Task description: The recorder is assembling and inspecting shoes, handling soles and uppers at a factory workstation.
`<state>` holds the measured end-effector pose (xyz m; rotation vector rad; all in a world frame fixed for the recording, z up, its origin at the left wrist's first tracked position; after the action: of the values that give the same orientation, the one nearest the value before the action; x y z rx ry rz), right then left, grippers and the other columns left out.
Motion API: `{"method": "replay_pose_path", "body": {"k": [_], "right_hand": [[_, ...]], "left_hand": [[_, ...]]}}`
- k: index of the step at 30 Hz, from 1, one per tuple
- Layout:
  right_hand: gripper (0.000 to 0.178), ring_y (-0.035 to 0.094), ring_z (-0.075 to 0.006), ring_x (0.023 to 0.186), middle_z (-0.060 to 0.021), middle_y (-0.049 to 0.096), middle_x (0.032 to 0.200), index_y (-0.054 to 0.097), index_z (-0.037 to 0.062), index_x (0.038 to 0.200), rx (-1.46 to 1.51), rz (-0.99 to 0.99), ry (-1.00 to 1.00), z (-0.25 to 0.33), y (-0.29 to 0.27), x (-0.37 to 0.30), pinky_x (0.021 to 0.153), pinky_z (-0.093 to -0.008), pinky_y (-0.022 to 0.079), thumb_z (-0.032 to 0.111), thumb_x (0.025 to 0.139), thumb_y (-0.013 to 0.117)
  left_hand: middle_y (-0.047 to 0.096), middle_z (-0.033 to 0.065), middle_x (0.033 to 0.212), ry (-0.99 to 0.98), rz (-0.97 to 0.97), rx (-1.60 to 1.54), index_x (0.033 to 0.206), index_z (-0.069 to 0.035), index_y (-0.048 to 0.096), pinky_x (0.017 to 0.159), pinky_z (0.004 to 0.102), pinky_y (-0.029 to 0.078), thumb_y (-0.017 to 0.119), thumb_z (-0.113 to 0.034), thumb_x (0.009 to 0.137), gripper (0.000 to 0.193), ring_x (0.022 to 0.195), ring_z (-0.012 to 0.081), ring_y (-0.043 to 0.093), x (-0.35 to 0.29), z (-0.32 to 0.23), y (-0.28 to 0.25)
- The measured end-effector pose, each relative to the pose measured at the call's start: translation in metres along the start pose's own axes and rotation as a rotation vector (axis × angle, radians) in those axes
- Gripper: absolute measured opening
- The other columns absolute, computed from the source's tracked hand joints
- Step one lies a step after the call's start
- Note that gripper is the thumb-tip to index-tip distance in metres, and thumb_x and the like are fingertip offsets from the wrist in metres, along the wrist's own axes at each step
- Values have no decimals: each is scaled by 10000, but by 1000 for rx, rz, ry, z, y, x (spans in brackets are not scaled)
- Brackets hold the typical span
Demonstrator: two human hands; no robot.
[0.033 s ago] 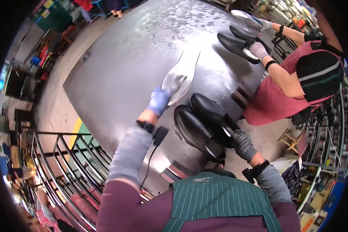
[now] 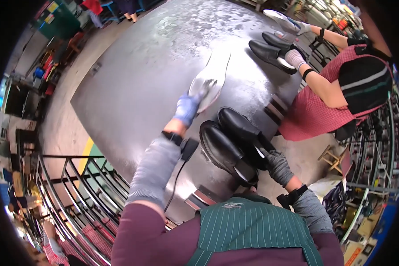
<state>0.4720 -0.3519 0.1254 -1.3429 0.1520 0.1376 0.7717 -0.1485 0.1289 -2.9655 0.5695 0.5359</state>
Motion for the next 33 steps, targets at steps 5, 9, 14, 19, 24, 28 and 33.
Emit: {"method": "replay_pose_path", "body": {"k": [5, 9, 14, 19, 24, 28, 33], "right_hand": [[405, 605, -267, 819, -96, 645, 839, 644, 161, 1122, -139, 100, -7, -2, 48, -25, 813, -386, 433, 108, 722, 609], [388, 589, -281, 731, -82, 627, 768, 656, 119, 1083, 42, -95, -219, 35, 23, -33, 711, -419, 446, 128, 696, 633], [423, 599, -299, 807, -73, 648, 842, 619, 98, 1128, 116, -64, -521, 68, 54, -35, 724, -429, 458, 212, 725, 679], [245, 593, -335, 838, -128, 638, 832, 624, 118, 972, 85, 131, -757, 68, 79, -16, 730, -463, 456, 220, 750, 649], [422, 564, -347, 909, -163, 597, 968, 574, 39, 1138, -115, -62, -1157, 27, 110, 3, 821, -462, 441, 191, 746, 621], [454, 544, -333, 1038, -187, 591, 1115, 501, 8, 1260, 399, -243, -1399, 55, -38, -38, 910, -476, 413, 195, 859, 604], [475, 551, -244, 877, -144, 574, 1021, 504, 46, 1303, 427, -152, -1354, 57, -57, -4, 814, -375, 468, 70, 833, 566]], "left_hand": [[624, 65, 797, 187, -38, -117, 990, -13, 609, 617, 307, 468, 676, -310, 868, 328, 677, 161, 554, -7, 9, 54], [670, 145, 1025, -147, 781, 250, 1150, -10, 621, 896, 343, 497, 646, -294, 897, 381, 997, 220, 635, -201, 89, 123], [676, 253, 967, -279, 346, 605, 1221, 107, 520, 836, 423, 514, 578, -487, 865, 695, 886, 349, 679, -211, 151, 119], [662, 262, 980, -221, -73, 785, 1224, 98, 505, 773, 457, 516, 504, -357, 886, 568, 935, 383, 651, -189, 166, 137], [675, 218, 924, -149, -489, 670, 1136, 33, 564, 734, 455, 519, 550, -197, 831, 382, 853, 392, 664, -196, 179, 117], [661, 213, 916, -174, -600, 519, 1058, -56, 600, 730, 483, 503, 557, -255, 833, 303, 854, 403, 636, -319, 116, 70], [639, 228, 766, -115, -1130, 619, 885, -10, 611, 651, 473, 510, 557, -329, 878, 324, 726, 406, 628, -487, 33, 6]]}}
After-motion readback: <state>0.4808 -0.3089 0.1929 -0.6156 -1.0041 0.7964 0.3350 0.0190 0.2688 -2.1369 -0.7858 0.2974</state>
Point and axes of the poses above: each hand's wrist, its own x-axis towards the middle knuckle, its own y-axis out of the palm, z = x × y, the point moved 9 cm from there along x, towards the middle knuckle
